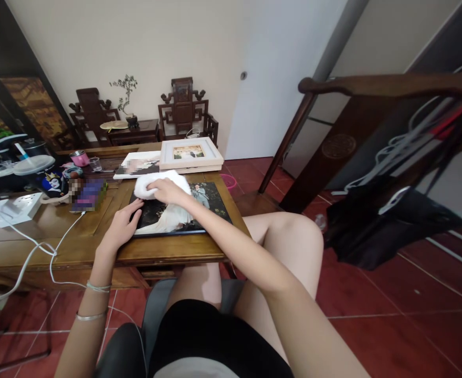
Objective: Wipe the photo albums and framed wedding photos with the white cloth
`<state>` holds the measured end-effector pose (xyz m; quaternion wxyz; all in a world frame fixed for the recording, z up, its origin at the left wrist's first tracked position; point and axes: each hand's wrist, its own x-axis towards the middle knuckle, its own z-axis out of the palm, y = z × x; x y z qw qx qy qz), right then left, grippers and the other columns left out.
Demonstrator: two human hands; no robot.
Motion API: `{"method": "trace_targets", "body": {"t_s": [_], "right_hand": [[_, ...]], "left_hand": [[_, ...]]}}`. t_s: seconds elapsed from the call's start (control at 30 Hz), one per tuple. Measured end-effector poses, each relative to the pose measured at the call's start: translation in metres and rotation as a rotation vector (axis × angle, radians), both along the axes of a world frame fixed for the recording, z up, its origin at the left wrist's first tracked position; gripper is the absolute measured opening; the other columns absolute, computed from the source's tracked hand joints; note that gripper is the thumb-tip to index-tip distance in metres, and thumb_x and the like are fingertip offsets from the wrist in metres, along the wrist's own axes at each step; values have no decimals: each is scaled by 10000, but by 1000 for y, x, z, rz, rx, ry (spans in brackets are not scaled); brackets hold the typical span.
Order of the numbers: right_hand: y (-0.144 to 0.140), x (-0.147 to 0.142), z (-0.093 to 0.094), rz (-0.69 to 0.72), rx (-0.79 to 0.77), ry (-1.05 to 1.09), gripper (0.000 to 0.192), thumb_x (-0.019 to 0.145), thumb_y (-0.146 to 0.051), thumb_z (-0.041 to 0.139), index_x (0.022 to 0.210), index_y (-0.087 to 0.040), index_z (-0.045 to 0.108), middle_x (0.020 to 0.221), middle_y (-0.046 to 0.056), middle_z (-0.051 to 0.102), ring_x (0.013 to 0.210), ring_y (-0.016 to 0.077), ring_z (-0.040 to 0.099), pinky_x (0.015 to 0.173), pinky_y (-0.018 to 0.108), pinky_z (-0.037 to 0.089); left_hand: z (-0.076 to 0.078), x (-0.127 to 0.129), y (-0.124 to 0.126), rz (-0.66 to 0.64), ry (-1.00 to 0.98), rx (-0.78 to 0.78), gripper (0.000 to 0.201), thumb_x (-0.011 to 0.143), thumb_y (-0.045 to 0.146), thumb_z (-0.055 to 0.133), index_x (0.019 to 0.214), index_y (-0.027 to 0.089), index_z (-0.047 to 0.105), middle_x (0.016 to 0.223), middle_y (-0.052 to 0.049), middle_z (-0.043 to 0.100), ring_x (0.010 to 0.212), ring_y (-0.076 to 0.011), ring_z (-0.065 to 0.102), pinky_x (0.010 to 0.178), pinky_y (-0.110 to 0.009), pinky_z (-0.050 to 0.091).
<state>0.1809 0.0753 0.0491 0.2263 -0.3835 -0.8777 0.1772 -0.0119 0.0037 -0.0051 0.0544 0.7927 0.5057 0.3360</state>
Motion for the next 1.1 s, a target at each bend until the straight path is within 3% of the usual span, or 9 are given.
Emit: {"method": "trace_targets", "body": {"t_s": [0.2, 0.3, 0.53, 0.63, 0.7, 0.8, 0.97, 1.1], "right_hand": [[-1, 102, -16, -249, 93, 17, 463, 664, -94, 422, 971, -158, 762, 1077, 61, 752, 1023, 249, 642, 929, 304, 429], [-23, 134, -23, -255, 115, -1, 440, 631, -95, 411, 896, -168, 755, 940, 58, 764, 906, 236, 655, 870, 309, 451], [-131, 142, -9, -3, 118, -87, 384, 616, -49, 382, 775, -222, 686, 809, 16, 722, 729, 209, 628, 871, 349, 448], [-151, 143, -1, 52, 103, -85, 371, 608, -43, 386, 754, -233, 669, 769, 7, 696, 745, 205, 622, 879, 335, 453], [-142, 145, -1, 84, 98, -81, 342, 616, -49, 388, 728, -231, 655, 692, -3, 653, 715, 195, 605, 891, 330, 451], [-105, 148, -9, 89, 103, -79, 294, 624, -71, 389, 690, -217, 635, 626, -14, 608, 641, 175, 558, 858, 320, 450], [-30, 138, -21, -73, 145, -49, 343, 622, -102, 399, 771, -183, 697, 770, 37, 707, 718, 195, 589, 755, 277, 429], [3, 124, -19, -181, 163, -63, 418, 638, -91, 412, 885, -162, 742, 898, 63, 753, 836, 219, 634, 805, 268, 424]], "left_hand": [[-1, 0, -1, -9, -25, -17, 399, 949, 298, 398, 1201, 138, 663, 1354, -137, 616, 1333, -259, 516, 1154, -477, 380], [0, 0, -1, 2, -34, -14, 391, 947, 299, 402, 1193, 149, 667, 1347, -128, 624, 1326, -262, 524, 1152, -483, 384], [-2, 1, 1, 15, -24, -7, 390, 941, 276, 399, 1179, 125, 669, 1344, -147, 621, 1312, -267, 538, 1151, -484, 383], [-3, 0, 2, 12, -13, -7, 397, 942, 273, 396, 1182, 108, 665, 1348, -160, 615, 1314, -264, 536, 1151, -479, 382], [-2, 0, 2, 11, -7, -4, 397, 942, 271, 393, 1184, 111, 664, 1350, -159, 613, 1316, -259, 534, 1149, -479, 385], [-2, -1, 2, 7, 1, -4, 393, 942, 268, 390, 1184, 124, 665, 1348, -151, 616, 1321, -253, 530, 1150, -482, 384], [-1, -1, 2, 2, -13, -9, 391, 942, 285, 405, 1178, 124, 671, 1340, -153, 624, 1314, -270, 535, 1151, -479, 383], [0, -2, 1, -2, -20, -11, 375, 940, 290, 414, 1177, 156, 672, 1342, -129, 627, 1309, -271, 540, 1146, -494, 388]]}}
